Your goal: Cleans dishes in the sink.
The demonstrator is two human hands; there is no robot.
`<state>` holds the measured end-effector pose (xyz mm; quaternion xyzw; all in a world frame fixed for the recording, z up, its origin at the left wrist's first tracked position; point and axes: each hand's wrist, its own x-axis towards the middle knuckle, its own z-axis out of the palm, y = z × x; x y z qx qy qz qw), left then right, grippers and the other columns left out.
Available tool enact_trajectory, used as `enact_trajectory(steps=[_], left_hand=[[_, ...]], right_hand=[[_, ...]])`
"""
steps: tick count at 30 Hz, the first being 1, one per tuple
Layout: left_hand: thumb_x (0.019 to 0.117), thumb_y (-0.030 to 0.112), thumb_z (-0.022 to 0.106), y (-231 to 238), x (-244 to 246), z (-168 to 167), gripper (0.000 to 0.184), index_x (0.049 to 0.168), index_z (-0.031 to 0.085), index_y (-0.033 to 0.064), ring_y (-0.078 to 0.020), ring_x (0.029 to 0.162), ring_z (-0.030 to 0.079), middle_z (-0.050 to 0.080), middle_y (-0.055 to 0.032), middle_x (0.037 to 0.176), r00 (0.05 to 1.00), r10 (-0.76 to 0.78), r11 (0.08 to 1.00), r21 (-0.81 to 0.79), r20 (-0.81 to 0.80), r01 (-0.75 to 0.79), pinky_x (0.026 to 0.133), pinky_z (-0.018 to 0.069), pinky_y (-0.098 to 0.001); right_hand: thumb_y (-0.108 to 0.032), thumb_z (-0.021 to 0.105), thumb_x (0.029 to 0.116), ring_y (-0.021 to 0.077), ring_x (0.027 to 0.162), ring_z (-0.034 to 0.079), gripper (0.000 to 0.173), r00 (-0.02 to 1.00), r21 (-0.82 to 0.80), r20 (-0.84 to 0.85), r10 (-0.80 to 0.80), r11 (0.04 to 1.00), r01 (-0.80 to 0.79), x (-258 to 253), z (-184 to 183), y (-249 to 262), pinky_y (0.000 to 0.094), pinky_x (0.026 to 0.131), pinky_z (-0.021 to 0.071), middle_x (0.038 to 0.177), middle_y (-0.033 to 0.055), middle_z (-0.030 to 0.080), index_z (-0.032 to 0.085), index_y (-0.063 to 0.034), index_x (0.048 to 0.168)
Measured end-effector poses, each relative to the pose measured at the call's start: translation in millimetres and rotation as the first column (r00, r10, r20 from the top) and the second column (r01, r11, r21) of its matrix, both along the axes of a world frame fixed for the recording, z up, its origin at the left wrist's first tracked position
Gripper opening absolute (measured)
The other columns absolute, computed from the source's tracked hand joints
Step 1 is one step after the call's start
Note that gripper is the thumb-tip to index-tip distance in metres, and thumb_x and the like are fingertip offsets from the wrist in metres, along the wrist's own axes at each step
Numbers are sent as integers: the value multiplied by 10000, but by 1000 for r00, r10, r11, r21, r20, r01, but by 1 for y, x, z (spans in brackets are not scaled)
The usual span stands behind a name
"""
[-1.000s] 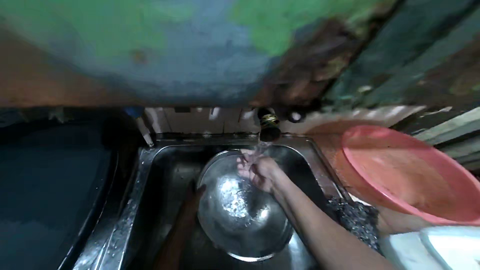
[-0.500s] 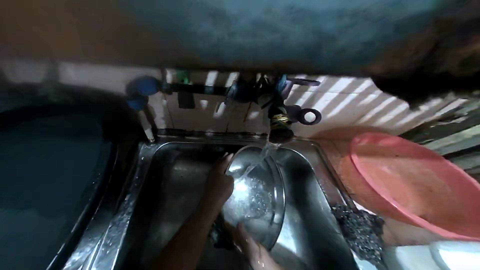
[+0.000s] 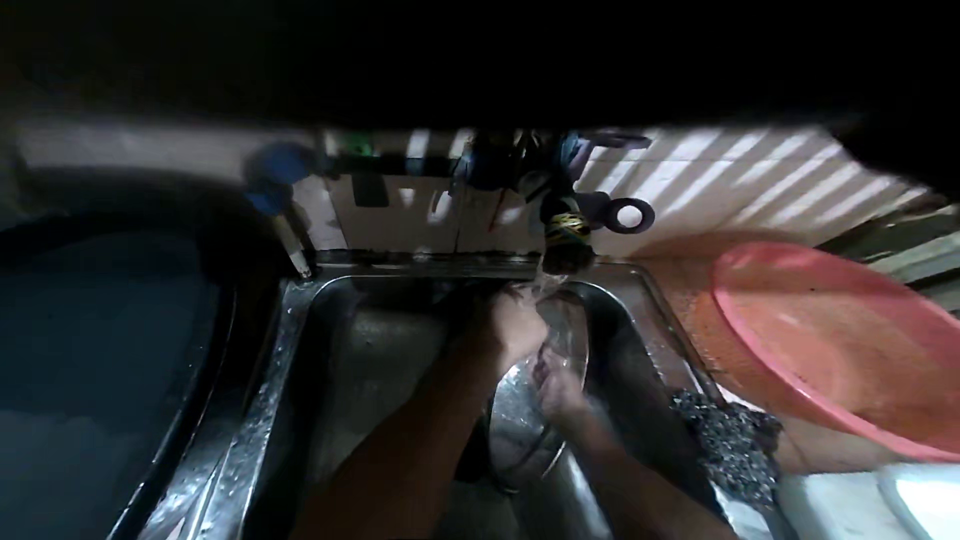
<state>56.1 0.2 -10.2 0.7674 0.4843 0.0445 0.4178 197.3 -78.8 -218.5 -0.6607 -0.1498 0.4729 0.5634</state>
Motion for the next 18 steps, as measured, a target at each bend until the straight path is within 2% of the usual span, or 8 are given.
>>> enact_trajectory(steps=[5, 6, 8, 10, 12, 14, 16, 18], left_hand=[[1016, 123, 549, -6, -6, 16, 394, 1406, 604, 131, -288, 1247, 601, 640, -142, 1343, 989, 143, 989, -43, 47, -141, 1046, 465, -516], [1019, 109, 548, -4, -10, 18, 378, 1393, 603, 105, -315, 1231, 602, 641, -172, 1318, 984, 172, 982, -84, 51, -168, 1036, 463, -535], [1032, 145, 555, 1, -16, 5, 382, 1409, 581, 85, -349, 1235, 604, 638, -199, 1317, 967, 247, 966, -94, 65, -240, 1034, 470, -562], [981, 63, 592, 2, -22, -6, 557, 1522, 476, 121, -333, 1339, 539, 557, -173, 1459, 918, 376, 924, -125, 127, -361, 1101, 437, -539], [961, 17, 602, 1, -27, -9, 656, 1573, 396, 134, -327, 1446, 419, 395, -151, 1599, 916, 384, 923, -81, 115, -377, 1157, 390, -500], [995, 137, 596, -3, -35, -13, 529, 1512, 486, 114, -339, 1524, 279, 291, -151, 1654, 973, 225, 971, 70, 50, -228, 1197, 322, -532], [1049, 358, 517, -17, -52, -18, 430, 1302, 689, 55, -365, 1547, 227, 483, -157, 1549, 997, -14, 973, 230, 71, -3, 1217, 114, -663], [1050, 463, 473, -33, -74, -12, 501, 1144, 756, 60, -349, 1475, 394, 670, -118, 1342, 965, -258, 929, 285, 43, 235, 1188, 48, -735]], right_hand=[[-376, 286, 1129, 119, 952, 654, 463, 914, -139, -406, 26, 986, -90, -121, 105, -25, 313, 807, 553, 1087, 72, 677, 581, -58, 1290], [-352, 257, 1136, 105, 1149, 618, 493, 919, -46, -369, 138, 985, -166, -126, 133, -28, 283, 980, 509, 1292, 79, 640, 518, -46, 1421], [-308, 297, 1126, 99, 1233, 575, 478, 915, -7, -49, 401, 916, -402, -121, 168, -43, 261, 1021, 475, 1376, 111, 591, 483, -3, 1445], [-230, 435, 1084, 243, 1434, 462, 558, 613, -182, 220, 759, 650, -738, -96, 181, -66, 394, 1202, 364, 1549, 219, 457, 327, 26, 1567], [-221, 550, 1064, 365, 1178, 649, 454, 374, -360, 349, 859, 491, -793, -79, 178, -88, 536, 1035, 489, 1269, 269, 651, 504, 36, 1436], [-199, 554, 1056, 395, 1015, 691, 361, 343, -325, 479, 808, 526, -786, -58, 176, -99, 573, 944, 519, 1077, 281, 702, 627, 76, 1277], [-187, 563, 1044, 369, 1011, 697, 331, 378, -240, 592, 712, 604, -760, -36, 184, -98, 552, 954, 520, 1054, 267, 718, 695, 85, 1178], [-199, 584, 1029, 298, 981, 698, 306, 376, -186, 648, 662, 616, -766, -12, 193, -85, 503, 939, 532, 1022, 218, 733, 739, 54, 1103]])
